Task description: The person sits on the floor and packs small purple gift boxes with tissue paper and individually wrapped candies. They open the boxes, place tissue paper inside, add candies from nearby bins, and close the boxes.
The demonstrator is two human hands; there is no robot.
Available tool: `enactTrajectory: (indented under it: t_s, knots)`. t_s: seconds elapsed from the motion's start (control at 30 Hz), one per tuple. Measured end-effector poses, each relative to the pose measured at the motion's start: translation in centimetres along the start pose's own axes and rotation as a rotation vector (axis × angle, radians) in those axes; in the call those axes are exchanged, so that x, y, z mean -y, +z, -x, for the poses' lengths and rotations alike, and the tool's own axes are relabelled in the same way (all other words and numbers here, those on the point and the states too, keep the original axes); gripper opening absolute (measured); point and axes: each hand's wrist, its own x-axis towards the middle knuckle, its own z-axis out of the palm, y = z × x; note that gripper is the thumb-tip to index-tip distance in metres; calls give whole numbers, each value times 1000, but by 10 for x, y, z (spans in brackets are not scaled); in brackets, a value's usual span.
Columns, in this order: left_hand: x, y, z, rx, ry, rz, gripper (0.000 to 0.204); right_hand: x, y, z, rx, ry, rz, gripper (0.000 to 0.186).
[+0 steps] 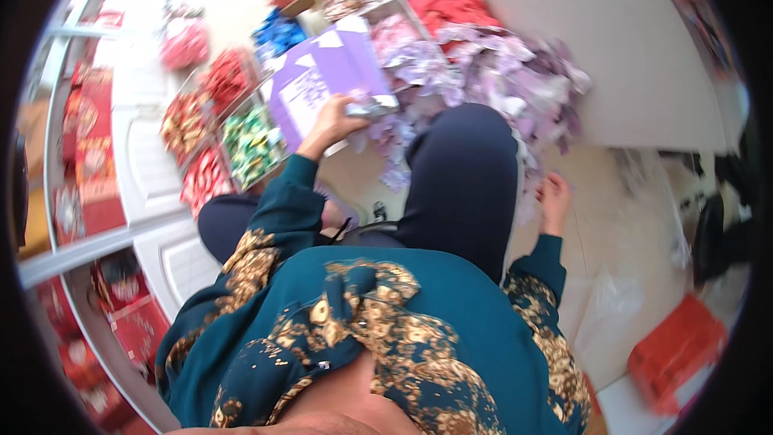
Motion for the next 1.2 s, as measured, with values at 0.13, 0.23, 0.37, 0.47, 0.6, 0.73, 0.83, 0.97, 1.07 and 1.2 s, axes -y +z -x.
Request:
enactTrajectory:
  t_s: [0.13, 0.23, 0.37, 0.47, 0.6, 0.73, 0.83, 0.97, 1.07, 1.2]
  knots:
    - [-29, -26, 12, -27, -283, 568, 45, 93, 18, 18, 99, -132, -306, 24]
    - [-74, -58, 16, -13, -147, 1137, 39, 154, 51, 41, 262, -265, -397, 30]
    - [-146, -94, 22, 23, 109, 1302, 37, 228, 108, 60, 545, -524, -263, 47]
    - [-191, -98, 25, 84, 312, 1284, 32, 272, 134, 77, 764, -603, -215, 64]
    - [-214, -82, 25, -155, 398, 914, 49, 289, 162, 94, 852, -651, -147, 74]
    - [-211, -74, 26, -285, 465, 650, 57, 282, 170, 92, 729, -561, -205, 52]
    - [-219, -71, 20, -274, 514, 622, 65, 277, 170, 79, 582, -363, -278, 42]
    - [-229, -68, 13, -343, 665, 527, 87, 270, 164, 58, 605, -439, -532, 35]
    - [-212, -70, 15, -319, 577, 685, 80, 273, 135, 28, 322, -559, -495, 30]
    - [-149, -87, 21, -253, 90, 983, 53, 276, 76, -28, -234, -957, 129, 31]
